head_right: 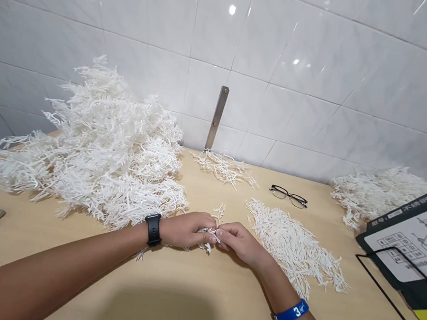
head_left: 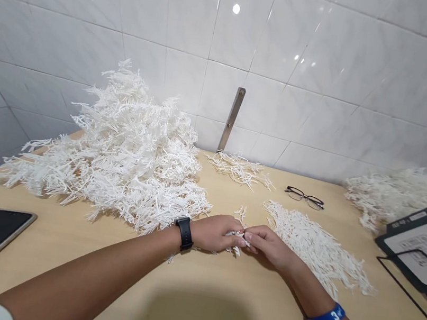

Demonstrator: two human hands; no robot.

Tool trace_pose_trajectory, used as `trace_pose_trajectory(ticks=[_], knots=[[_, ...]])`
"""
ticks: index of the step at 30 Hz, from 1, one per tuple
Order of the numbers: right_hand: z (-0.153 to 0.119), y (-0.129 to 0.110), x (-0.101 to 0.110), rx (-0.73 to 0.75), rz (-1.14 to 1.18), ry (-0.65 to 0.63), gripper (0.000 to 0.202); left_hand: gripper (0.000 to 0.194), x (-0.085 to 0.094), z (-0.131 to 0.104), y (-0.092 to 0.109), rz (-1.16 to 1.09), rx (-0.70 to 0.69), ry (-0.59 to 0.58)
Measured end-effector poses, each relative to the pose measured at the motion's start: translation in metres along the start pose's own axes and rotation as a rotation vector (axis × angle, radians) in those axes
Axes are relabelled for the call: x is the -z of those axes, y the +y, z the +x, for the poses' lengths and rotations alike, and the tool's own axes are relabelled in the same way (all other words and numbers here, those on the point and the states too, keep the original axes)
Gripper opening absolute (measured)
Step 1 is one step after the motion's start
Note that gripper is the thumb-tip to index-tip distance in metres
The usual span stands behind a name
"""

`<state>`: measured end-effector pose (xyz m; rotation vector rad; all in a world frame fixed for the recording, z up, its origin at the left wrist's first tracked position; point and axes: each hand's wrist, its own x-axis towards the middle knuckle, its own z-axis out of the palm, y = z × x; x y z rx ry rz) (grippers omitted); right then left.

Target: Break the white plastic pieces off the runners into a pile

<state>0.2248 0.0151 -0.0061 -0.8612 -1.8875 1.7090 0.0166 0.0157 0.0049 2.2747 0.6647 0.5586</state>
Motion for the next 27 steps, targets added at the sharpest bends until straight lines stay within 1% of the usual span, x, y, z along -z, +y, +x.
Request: trace_pose_trajectory(ticks=[2,5,7,8,11,14,18,22,27], knots=[[0.0,-0.004,-0.004,0.003,-0.102,0.009,0.05,0.025,-0.001,0.001,0.0,0.016,0.036,-0.011],[0.001,-0.009,-0.01,-0.008,-0.358,0.065,0.05,0.019,-0.001,0.001,0.0,0.057,0.054,-0.033],[0.001,-0.01,-0.013,-0.018,-0.487,0.104,0.05,0.018,-0.001,0.001,0.0,0.081,0.064,-0.021],[0.001,-0.01,-0.014,-0.014,-0.514,0.11,0.05,0.018,-0.001,0.001,0.0,0.078,0.079,-0.011],[0.002,-0.009,-0.013,0.024,-0.495,0.069,0.053,0.026,0.0,0.001,0.0,0.028,0.139,0.004],[0.001,-0.008,-0.01,0.038,-0.443,0.039,0.054,0.03,0.0,0.001,0.0,-0.033,0.153,0.005],[0.0,-0.006,-0.005,0.024,-0.319,0.013,0.053,0.027,0.001,0.0,-0.002,-0.147,0.09,-0.001],[0.0,-0.001,0.002,0.0,-0.236,-0.035,0.05,0.029,0.001,-0.001,-0.002,-0.202,0.018,-0.006],[0.0,-0.001,0.004,0.017,-0.261,-0.01,0.049,0.031,0.0,-0.003,0.002,-0.269,0.095,0.026]])
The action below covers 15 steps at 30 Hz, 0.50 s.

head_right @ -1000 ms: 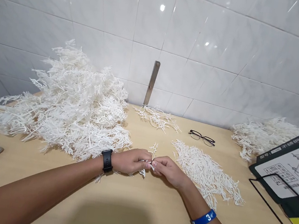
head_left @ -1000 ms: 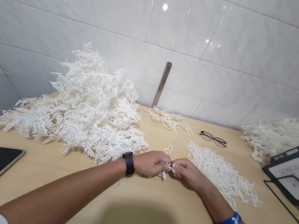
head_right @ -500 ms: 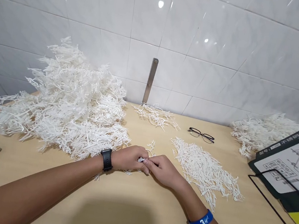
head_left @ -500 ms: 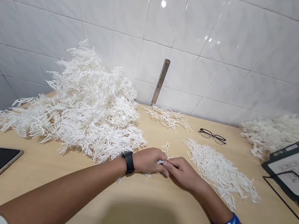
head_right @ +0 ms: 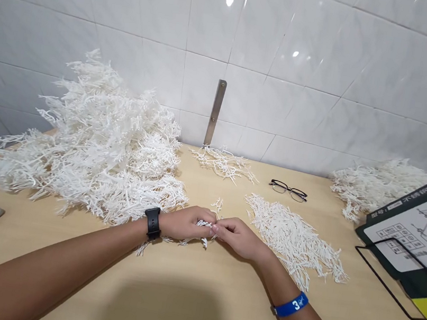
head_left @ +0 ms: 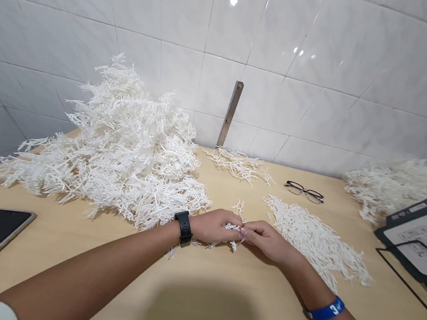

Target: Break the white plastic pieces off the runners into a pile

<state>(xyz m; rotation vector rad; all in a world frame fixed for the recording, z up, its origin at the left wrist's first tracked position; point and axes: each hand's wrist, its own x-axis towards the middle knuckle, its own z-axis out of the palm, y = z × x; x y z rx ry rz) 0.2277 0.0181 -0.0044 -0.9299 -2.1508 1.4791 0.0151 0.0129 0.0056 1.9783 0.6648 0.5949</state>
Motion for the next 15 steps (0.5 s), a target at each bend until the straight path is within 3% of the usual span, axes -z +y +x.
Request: trace_pose_trajectory(ticks=[4,9,15], knots=[[0.001,-0.009,-0.001,-0.007,-0.036,0.033,0.05,0.029,-0.002,0.0,0.001,-0.013,0.039,0.044],[0.003,-0.014,-0.004,0.002,-0.044,0.09,0.048,0.023,-0.004,0.003,0.0,0.081,-0.05,0.119],[0.003,-0.013,-0.005,0.026,-0.036,0.06,0.045,0.023,-0.002,0.002,0.002,0.154,-0.053,0.112]])
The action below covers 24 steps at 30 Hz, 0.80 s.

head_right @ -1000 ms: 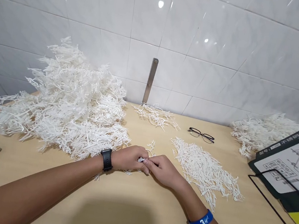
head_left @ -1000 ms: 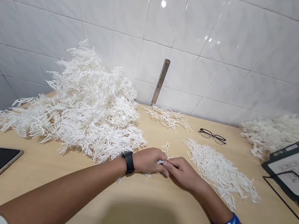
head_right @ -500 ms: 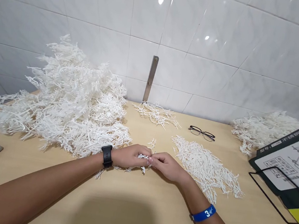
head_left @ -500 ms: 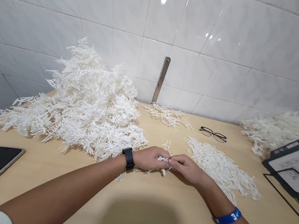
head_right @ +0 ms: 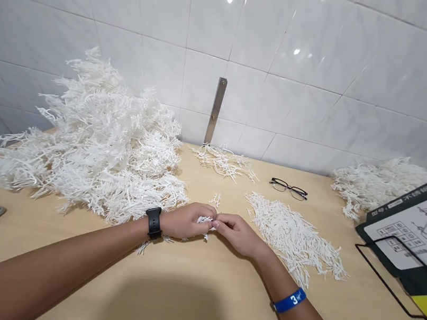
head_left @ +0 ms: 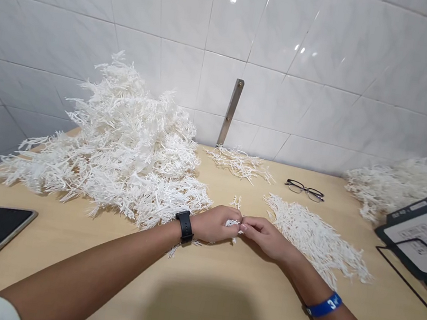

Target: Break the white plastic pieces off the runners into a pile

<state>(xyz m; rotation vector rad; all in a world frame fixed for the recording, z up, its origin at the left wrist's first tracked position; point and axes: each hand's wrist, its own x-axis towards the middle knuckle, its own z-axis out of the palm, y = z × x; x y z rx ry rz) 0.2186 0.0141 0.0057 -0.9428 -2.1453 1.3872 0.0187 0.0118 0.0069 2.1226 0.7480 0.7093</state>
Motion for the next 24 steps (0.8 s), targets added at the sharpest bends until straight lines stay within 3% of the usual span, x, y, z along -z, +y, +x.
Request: trace_pose_trajectory(ticks=[3,6,11,16,18,21,24], knots=[[-0.001,0.005,0.005,0.024,0.006,0.031,0.043,0.016,0.002,-0.001,-0.002,-0.05,0.031,0.004],[0.0,0.013,0.011,0.013,-0.053,0.157,0.042,0.025,0.003,-0.002,-0.005,-0.138,0.052,0.039],[0.002,0.015,0.015,-0.085,-0.428,0.429,0.044,0.028,0.004,-0.001,-0.007,-0.114,0.109,0.046],[-0.005,0.002,0.02,-0.256,-0.846,0.589,0.035,0.034,0.004,-0.002,-0.005,-0.044,0.199,0.058],[-0.007,-0.001,0.023,-0.257,-0.923,0.652,0.026,0.037,0.004,-0.002,-0.004,-0.032,0.222,0.055],[-0.007,-0.004,0.021,-0.186,-0.862,0.716,0.018,0.038,0.004,-0.002,-0.003,-0.009,0.238,0.035],[-0.005,-0.008,0.009,-0.111,-0.639,0.612,0.027,0.037,0.003,-0.002,-0.004,0.031,0.23,0.019]])
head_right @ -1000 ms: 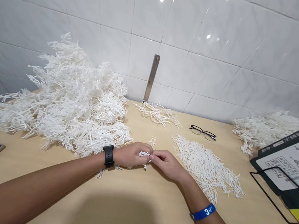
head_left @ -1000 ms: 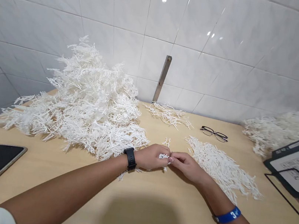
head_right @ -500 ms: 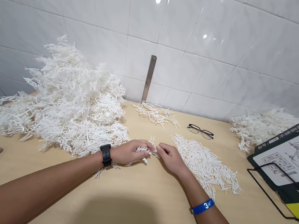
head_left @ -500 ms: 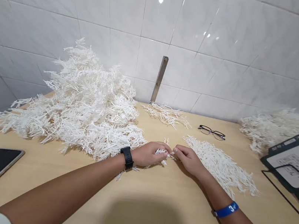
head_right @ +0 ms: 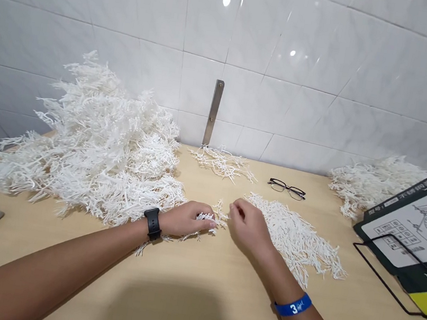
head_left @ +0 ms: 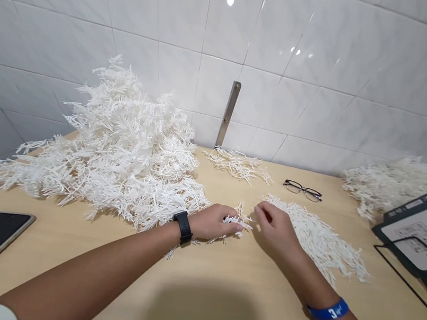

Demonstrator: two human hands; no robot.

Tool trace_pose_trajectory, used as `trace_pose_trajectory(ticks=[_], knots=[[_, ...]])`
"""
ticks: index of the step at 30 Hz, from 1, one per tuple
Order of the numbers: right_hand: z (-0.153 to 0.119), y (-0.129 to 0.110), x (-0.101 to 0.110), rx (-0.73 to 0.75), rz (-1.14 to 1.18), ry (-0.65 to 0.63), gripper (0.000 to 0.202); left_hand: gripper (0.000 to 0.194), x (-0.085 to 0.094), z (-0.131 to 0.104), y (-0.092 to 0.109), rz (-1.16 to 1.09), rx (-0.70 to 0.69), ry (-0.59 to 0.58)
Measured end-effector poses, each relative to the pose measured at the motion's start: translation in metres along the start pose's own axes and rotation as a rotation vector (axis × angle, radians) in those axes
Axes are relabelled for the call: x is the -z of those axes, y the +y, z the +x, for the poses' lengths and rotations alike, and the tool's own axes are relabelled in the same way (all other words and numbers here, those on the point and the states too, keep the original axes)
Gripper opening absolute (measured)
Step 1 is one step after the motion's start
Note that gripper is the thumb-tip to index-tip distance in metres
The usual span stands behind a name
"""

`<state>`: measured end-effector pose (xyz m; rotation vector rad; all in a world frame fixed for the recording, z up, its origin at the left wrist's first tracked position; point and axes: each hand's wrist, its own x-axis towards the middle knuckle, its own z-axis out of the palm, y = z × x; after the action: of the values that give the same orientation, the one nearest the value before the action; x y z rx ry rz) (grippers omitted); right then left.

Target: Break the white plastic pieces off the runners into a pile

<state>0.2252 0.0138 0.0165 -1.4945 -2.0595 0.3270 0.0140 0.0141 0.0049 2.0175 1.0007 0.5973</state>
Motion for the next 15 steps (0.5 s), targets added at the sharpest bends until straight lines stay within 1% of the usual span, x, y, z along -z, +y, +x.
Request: trace_pose_trajectory(ticks=[3,5,8,11,15], knots=[[-0.006,-0.011,-0.009,0.093,0.143,-0.208,0.033,0.032,-0.001,0.001,-0.001,0.046,-0.045,-0.018],[-0.009,-0.015,-0.013,0.128,0.188,-0.305,0.034,0.024,-0.002,0.001,-0.001,0.07,-0.094,-0.05],[-0.009,-0.012,-0.015,0.15,0.324,-0.426,0.04,0.019,-0.002,0.002,-0.001,0.089,-0.158,-0.103],[-0.006,-0.005,-0.013,0.17,0.459,-0.545,0.044,0.022,-0.002,0.004,-0.001,0.074,-0.184,-0.146],[-0.003,0.002,-0.012,0.142,0.616,-0.636,0.045,0.025,-0.003,0.004,-0.002,-0.004,-0.184,-0.169]])
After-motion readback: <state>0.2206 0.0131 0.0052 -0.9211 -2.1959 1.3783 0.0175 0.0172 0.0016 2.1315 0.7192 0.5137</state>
